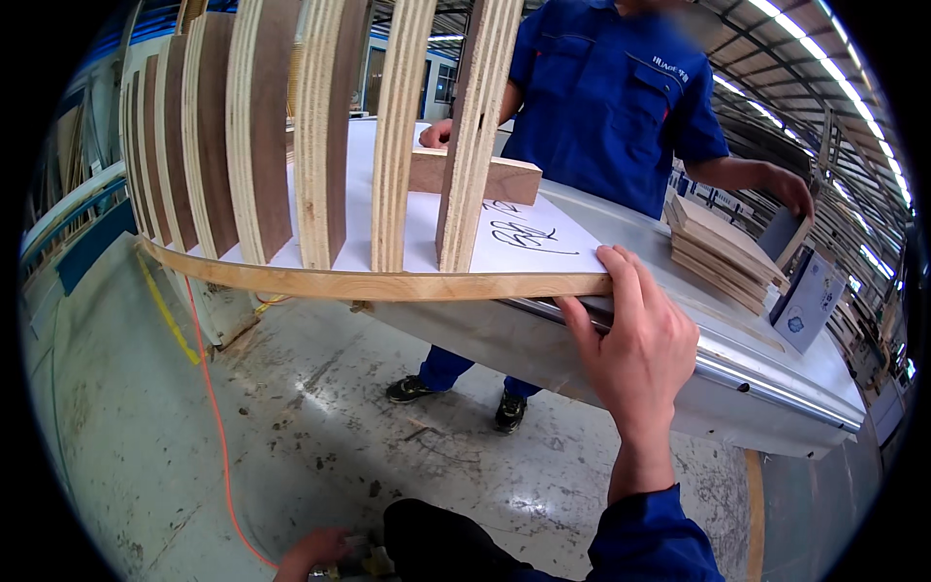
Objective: The person assembles a curved wooden structure by attaching vertical slats to a base using a pneumatic nail gun. They position each slat, secure it with nails, and then fit a larger dark panel into the frame.
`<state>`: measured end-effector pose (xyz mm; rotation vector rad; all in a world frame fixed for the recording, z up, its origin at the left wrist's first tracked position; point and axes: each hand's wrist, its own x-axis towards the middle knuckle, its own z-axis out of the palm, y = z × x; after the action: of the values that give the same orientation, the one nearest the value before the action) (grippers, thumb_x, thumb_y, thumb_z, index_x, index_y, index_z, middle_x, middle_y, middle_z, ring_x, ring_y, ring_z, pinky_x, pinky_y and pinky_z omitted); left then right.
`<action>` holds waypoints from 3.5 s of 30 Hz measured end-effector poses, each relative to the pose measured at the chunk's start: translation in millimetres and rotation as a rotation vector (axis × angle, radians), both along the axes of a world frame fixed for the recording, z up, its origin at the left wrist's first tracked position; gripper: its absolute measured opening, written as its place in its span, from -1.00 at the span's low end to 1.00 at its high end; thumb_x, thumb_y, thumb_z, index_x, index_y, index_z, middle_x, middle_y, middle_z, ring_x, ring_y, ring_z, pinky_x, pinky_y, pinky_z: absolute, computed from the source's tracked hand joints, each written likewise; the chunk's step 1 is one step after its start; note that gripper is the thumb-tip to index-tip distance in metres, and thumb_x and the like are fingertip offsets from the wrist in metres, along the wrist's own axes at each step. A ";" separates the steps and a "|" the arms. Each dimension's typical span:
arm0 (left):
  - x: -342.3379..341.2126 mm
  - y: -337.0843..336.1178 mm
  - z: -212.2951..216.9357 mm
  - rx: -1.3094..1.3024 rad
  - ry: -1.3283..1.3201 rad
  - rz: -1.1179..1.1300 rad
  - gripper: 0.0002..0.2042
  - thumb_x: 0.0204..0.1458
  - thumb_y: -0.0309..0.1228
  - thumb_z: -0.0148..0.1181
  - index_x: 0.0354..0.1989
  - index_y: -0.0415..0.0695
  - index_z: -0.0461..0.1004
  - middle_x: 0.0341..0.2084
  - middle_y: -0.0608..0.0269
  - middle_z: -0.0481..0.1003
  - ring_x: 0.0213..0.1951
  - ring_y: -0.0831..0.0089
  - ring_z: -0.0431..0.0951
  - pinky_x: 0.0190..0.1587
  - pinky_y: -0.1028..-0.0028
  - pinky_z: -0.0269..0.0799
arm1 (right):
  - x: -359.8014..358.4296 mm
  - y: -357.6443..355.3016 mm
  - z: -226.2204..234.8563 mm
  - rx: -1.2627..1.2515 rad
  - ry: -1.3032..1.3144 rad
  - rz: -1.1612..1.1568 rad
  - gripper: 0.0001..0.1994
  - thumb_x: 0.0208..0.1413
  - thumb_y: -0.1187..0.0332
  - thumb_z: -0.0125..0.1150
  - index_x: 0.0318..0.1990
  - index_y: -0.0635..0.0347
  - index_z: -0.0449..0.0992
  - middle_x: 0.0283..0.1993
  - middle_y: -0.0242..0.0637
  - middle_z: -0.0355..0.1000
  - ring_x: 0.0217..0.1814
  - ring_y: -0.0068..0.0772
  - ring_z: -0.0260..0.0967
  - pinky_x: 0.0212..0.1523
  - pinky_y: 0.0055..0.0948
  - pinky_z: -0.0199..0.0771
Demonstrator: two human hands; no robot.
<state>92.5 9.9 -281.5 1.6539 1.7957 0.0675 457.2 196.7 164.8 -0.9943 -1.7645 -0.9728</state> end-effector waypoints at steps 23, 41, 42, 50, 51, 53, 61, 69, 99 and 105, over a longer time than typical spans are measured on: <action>12.9 4.0 53.9 0.083 -0.094 0.065 -0.48 0.10 -0.10 0.29 0.18 -0.12 0.49 -0.14 0.03 0.65 -0.08 0.10 0.66 0.03 0.24 0.55 | -55.3 15.5 70.9 -0.922 0.094 1.080 -0.18 0.00 0.09 0.54 0.26 0.52 0.32 0.17 0.06 0.46 0.26 -0.17 0.43 0.30 -0.26 0.39; 15.3 4.4 58.7 0.084 -0.065 0.030 -0.51 0.09 -0.12 0.26 0.16 -0.12 0.52 -0.19 0.06 0.67 -0.12 0.11 0.68 0.01 0.26 0.57 | -48.5 14.9 77.2 -0.964 -0.040 1.077 -0.46 0.20 0.19 0.35 0.12 0.55 0.47 0.07 0.01 0.54 0.20 -0.29 0.47 0.21 -0.33 0.43; 15.0 2.8 58.9 0.077 -0.068 0.041 -0.51 0.09 -0.13 0.26 0.15 -0.12 0.52 -0.20 0.06 0.67 -0.12 0.10 0.67 0.01 0.26 0.57 | -50.1 16.9 75.8 -0.968 -0.040 1.088 -0.46 0.20 0.18 0.36 0.11 0.55 0.48 0.06 0.00 0.55 0.19 -0.29 0.48 0.21 -0.33 0.44; 17.8 6.8 63.5 0.068 -0.081 0.026 -0.51 0.09 -0.12 0.28 0.17 -0.08 0.51 -0.20 0.07 0.66 -0.10 0.07 0.65 0.02 0.20 0.55 | -49.2 18.3 71.3 -0.926 0.006 1.086 -0.38 0.10 0.15 0.47 0.15 0.49 0.47 0.11 -0.09 0.52 0.20 -0.33 0.45 0.30 -0.34 0.38; 18.0 6.2 64.1 0.073 -0.084 0.029 -0.51 0.09 -0.13 0.28 0.16 -0.08 0.51 -0.20 0.07 0.66 -0.10 0.08 0.66 0.02 0.21 0.55 | -49.5 19.4 69.7 -0.924 0.012 1.090 -0.37 0.10 0.16 0.48 0.17 0.49 0.45 0.12 -0.08 0.51 0.20 -0.33 0.45 0.30 -0.34 0.38; 18.7 3.1 69.1 0.067 -0.094 0.052 -0.51 0.08 -0.14 0.28 0.15 -0.11 0.52 -0.19 0.06 0.67 -0.11 0.11 0.67 0.00 0.24 0.56 | -51.5 21.9 66.7 -0.919 0.025 1.104 -0.35 0.09 0.16 0.48 0.20 0.49 0.43 0.13 -0.08 0.50 0.21 -0.32 0.45 0.31 -0.34 0.37; 21.8 24.4 64.4 -0.034 -0.019 -0.039 -0.44 0.08 -0.09 0.28 0.19 -0.18 0.47 -0.17 0.02 0.66 -0.07 0.15 0.66 0.09 0.27 0.51 | -43.4 27.6 63.9 -0.780 -0.015 0.990 -0.44 0.07 0.08 0.42 0.06 0.42 0.55 -0.03 -0.01 0.60 0.08 -0.17 0.56 0.09 -0.30 0.52; 67.0 52.8 99.7 0.540 -0.652 0.123 -0.61 0.12 -0.33 0.28 0.10 -0.22 0.53 -0.02 -0.17 0.58 0.03 0.04 0.60 0.10 0.16 0.48 | -8.3 -61.3 9.1 -0.749 -0.018 1.218 -0.60 0.02 0.19 0.38 -0.15 0.36 0.49 -0.27 -0.01 0.52 -0.18 0.01 0.55 -0.15 -0.21 0.52; 28.3 38.2 -190.5 -0.018 -0.067 0.504 -0.38 -0.11 0.00 0.41 -0.07 -0.34 0.59 -0.22 -0.21 0.62 -0.06 -0.10 0.63 -0.07 0.08 0.54 | 159.7 17.7 78.1 -0.234 -0.094 -0.374 -0.63 0.10 0.52 0.19 0.09 0.08 0.57 -0.03 -0.09 0.59 -0.08 0.03 0.55 -0.09 -0.09 0.53; 50.0 77.4 -132.9 0.199 -0.038 0.725 -0.43 -0.01 -0.08 0.40 0.04 -0.31 0.53 -0.08 -0.17 0.60 -0.01 -0.01 0.63 0.01 0.16 0.53 | 107.1 -17.2 58.6 0.206 -0.141 -0.059 -0.59 0.09 0.56 0.21 0.13 0.09 0.57 0.03 -0.14 0.60 0.08 -0.04 0.58 0.13 -0.17 0.56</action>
<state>142.6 87.3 -414.4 1.0296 2.3253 0.6077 564.3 179.5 223.4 -0.8684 -1.7159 -1.2615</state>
